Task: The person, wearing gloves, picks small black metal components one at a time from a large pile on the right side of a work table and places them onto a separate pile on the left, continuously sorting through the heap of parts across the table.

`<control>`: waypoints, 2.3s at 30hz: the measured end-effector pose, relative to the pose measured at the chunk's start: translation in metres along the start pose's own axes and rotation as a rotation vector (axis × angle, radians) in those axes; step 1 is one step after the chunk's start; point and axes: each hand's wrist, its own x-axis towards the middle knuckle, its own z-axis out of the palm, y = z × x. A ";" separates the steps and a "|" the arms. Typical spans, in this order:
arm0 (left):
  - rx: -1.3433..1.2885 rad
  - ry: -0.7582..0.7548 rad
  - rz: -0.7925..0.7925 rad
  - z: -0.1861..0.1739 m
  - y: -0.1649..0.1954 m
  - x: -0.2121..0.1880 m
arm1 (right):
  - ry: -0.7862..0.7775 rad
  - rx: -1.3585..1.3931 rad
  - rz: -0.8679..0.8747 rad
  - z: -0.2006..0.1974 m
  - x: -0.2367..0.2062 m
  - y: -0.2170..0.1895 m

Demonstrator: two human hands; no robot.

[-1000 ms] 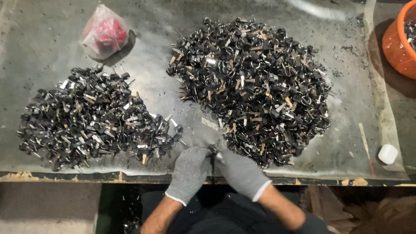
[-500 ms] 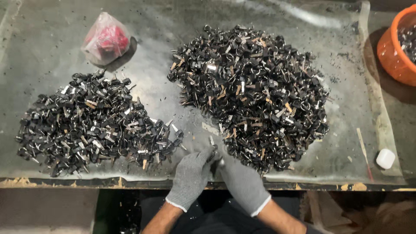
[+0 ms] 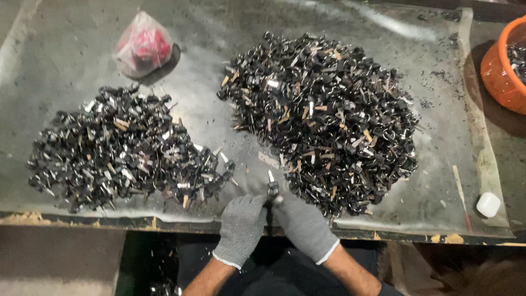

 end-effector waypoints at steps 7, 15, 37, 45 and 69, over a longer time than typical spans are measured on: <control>-0.011 -0.028 -0.072 0.002 -0.003 -0.003 | 0.038 0.154 0.292 -0.001 -0.020 -0.019; -0.065 -0.030 -0.013 0.001 -0.001 -0.003 | 0.111 0.294 0.061 0.001 -0.003 -0.005; 0.139 -0.176 0.294 -0.009 0.019 0.072 | 0.236 0.226 0.181 0.006 -0.015 -0.018; 0.121 -0.133 0.047 0.005 -0.006 0.034 | 0.206 0.200 0.059 0.003 -0.031 -0.005; 0.041 -0.146 0.077 0.008 -0.015 0.008 | 0.168 -0.012 0.245 -0.007 0.004 -0.027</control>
